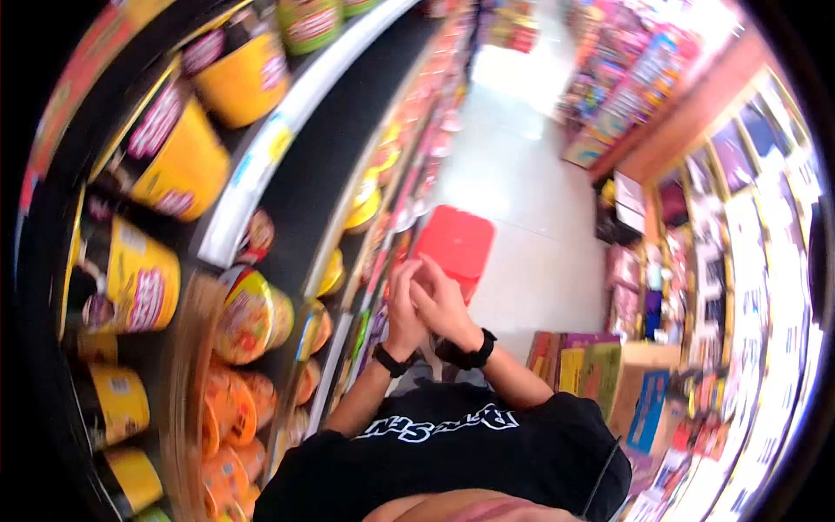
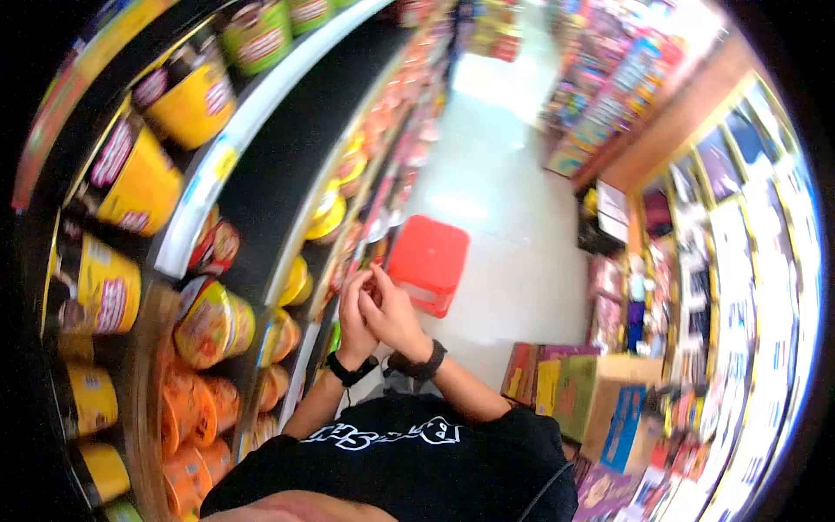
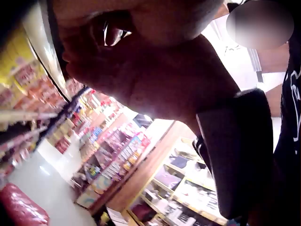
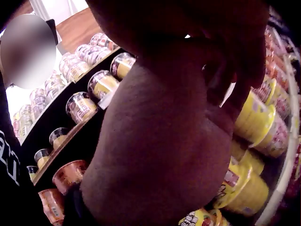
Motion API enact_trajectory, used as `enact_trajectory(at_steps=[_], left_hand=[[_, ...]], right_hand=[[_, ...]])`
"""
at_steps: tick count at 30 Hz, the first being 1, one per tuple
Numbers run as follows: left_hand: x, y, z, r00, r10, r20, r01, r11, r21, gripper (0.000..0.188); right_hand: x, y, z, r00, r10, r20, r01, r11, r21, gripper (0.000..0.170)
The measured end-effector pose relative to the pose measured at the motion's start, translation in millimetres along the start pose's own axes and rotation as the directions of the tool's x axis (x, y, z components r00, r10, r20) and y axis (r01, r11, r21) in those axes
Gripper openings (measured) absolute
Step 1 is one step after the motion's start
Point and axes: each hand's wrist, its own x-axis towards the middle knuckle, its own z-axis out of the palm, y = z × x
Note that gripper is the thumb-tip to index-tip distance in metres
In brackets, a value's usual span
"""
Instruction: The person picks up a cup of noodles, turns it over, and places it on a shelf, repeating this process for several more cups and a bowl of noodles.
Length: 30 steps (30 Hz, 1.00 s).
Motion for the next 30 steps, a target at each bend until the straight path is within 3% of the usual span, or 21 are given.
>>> enact_trajectory(at_steps=[3,6,9,10,13,14,16,19,27,30], left_hand=[[-15,20,32,0.981,0.08,0.178,-0.064,0.993,-0.097,0.044],[-28,54,59,0.913,0.131,0.387,-0.036,0.969,-0.243,0.046],[-54,78,86,0.836,0.152,0.527,-0.016,0.967,-0.254,0.045],[-64,72,101,0.792,0.309,0.526,-0.203,0.947,-0.251,0.044],[-91,98,134,0.608,0.398,0.687,-0.191,0.913,-0.36,0.044],[-102,113,145,0.559,0.418,0.716,-0.182,0.904,-0.387,0.044],[-123,149,164,0.439,0.424,0.793,-0.105,0.9,-0.423,0.044],[-173,187,201,0.333,0.456,0.825,-0.103,0.888,-0.449,0.042],[-305,273,251,0.241,0.52,0.819,0.046,0.837,-0.545,0.041],[-331,299,267,0.17,0.503,0.847,0.072,0.851,-0.52,0.043]], right_hand=[[-44,11,-33,0.98,0.049,-0.195,-0.05,0.999,-0.005,0.049],[-90,0,-76,0.938,0.195,-0.286,-0.22,0.974,-0.06,0.045],[-137,-2,-103,0.9,0.152,-0.409,-0.183,0.982,-0.038,0.042],[-153,2,-108,0.877,0.102,-0.47,-0.125,0.992,-0.019,0.032],[-205,3,-132,0.774,0.167,-0.61,-0.277,0.957,-0.089,0.022],[-221,5,-138,0.699,0.129,-0.703,-0.24,0.969,-0.06,0.017],[-265,2,-158,0.628,0.148,-0.764,-0.273,0.961,-0.038,0.018],[-324,-1,-189,0.564,0.143,-0.813,-0.284,0.958,-0.029,0.022],[-469,1,-245,0.351,0.081,-0.933,-0.283,0.959,-0.023,0.019],[-503,-3,-264,0.261,0.163,-0.951,-0.283,0.955,0.086,0.02]])
